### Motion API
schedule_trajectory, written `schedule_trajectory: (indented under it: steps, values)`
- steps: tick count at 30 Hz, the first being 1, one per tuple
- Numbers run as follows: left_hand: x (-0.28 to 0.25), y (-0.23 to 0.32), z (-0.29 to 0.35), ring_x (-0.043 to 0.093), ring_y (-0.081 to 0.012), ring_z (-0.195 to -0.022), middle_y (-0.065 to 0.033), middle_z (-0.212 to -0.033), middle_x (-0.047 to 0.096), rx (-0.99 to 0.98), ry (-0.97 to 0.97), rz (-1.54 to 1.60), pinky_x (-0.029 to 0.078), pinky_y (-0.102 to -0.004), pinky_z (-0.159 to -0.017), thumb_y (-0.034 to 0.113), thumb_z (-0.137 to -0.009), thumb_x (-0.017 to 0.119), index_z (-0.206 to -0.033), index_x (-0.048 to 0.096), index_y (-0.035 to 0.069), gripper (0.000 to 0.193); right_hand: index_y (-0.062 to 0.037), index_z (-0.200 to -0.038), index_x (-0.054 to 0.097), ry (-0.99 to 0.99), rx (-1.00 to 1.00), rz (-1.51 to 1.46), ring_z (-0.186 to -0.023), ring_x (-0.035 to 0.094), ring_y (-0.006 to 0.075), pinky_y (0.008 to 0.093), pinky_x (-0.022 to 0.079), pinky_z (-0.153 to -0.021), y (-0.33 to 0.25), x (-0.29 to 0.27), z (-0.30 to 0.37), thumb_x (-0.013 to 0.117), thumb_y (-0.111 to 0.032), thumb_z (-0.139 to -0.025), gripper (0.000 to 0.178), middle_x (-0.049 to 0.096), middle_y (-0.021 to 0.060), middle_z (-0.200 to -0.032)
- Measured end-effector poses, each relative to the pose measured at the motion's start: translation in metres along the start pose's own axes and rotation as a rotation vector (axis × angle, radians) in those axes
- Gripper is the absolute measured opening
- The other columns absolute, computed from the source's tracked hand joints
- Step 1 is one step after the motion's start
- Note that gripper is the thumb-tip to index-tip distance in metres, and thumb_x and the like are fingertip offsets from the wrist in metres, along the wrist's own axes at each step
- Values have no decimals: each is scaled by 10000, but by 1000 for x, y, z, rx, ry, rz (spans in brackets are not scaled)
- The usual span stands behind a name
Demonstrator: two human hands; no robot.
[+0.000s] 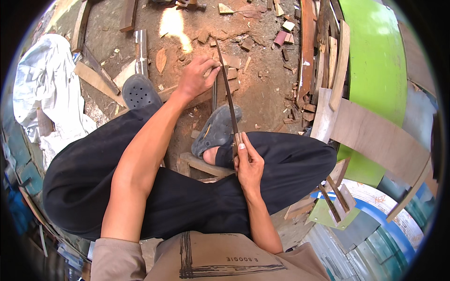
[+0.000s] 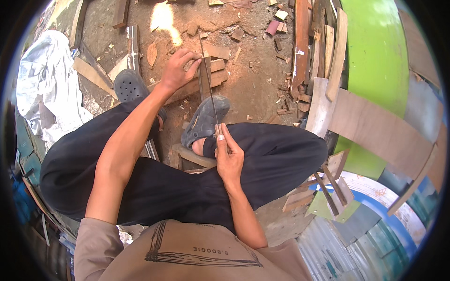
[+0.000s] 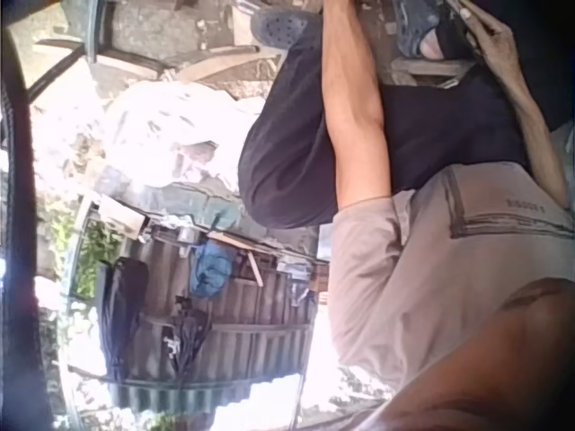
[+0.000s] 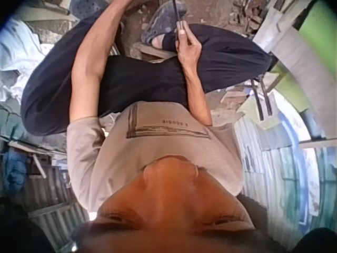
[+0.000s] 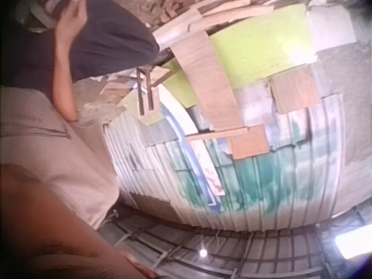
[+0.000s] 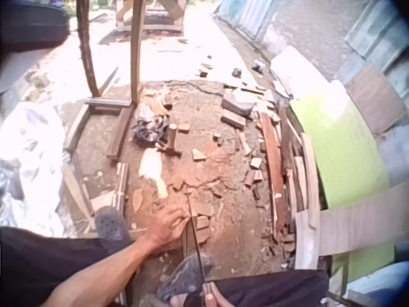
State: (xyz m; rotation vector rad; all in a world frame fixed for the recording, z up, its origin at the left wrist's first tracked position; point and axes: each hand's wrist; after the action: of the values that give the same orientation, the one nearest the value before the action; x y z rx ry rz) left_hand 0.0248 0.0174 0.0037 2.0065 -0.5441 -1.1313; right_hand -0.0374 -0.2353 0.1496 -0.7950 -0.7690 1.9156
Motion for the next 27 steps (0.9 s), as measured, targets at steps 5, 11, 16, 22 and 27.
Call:
schedule_trajectory:
  steps: [5,11,16,22,27]
  values:
    - [9,-2,-5,681,-322,-932,-123,-962,698,-66,-21,33,551,-395,-819,71,-891,733,-983,720,42,97,-56,-1425,603,28,-128,23,-630,455,51,249,404,-556,-9,47,-95,597,-230,-1059,405,566,-28,-760]
    - [-4,3,-5,686,-311,-946,-119,-989,710,92,-34,15,554,-394,-830,38,-869,744,-997,724,42,129,-19,-1445,568,23,-49,17,-589,435,37,223,363,-513,2,19,-25,577,-239,-1073,433,532,-42,-737]
    - [-3,4,-1,689,-304,-962,-110,-1010,718,18,-29,16,557,-387,-845,48,-879,741,-1009,729,45,130,-10,-1420,589,26,-8,1,-651,503,42,215,428,-577,10,0,6,577,-243,-1070,421,734,95,-1104]
    - [8,3,-4,689,-305,-990,-112,-1039,714,-7,-16,-5,559,-392,-863,65,-885,741,-1031,730,48,147,-22,-1438,574,53,-182,85,-661,518,38,223,407,-553,8,41,-87,581,-258,-1069,438,669,47,-936]
    - [-1,5,-1,680,-309,-1037,-116,-1065,713,91,-12,-8,550,-396,-898,65,-885,739,-1027,731,49,144,24,-1450,542,30,-9,6,-602,456,29,216,386,-527,8,3,7,570,-220,-1074,449,640,21,-935]
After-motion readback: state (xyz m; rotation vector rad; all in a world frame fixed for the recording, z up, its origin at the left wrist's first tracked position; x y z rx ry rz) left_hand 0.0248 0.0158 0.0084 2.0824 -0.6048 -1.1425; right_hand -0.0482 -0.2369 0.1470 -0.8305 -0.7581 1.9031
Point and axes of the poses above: each hand's wrist, its own z-axis away from the middle knuckle, its own x-axis out of the palm, y = z × x
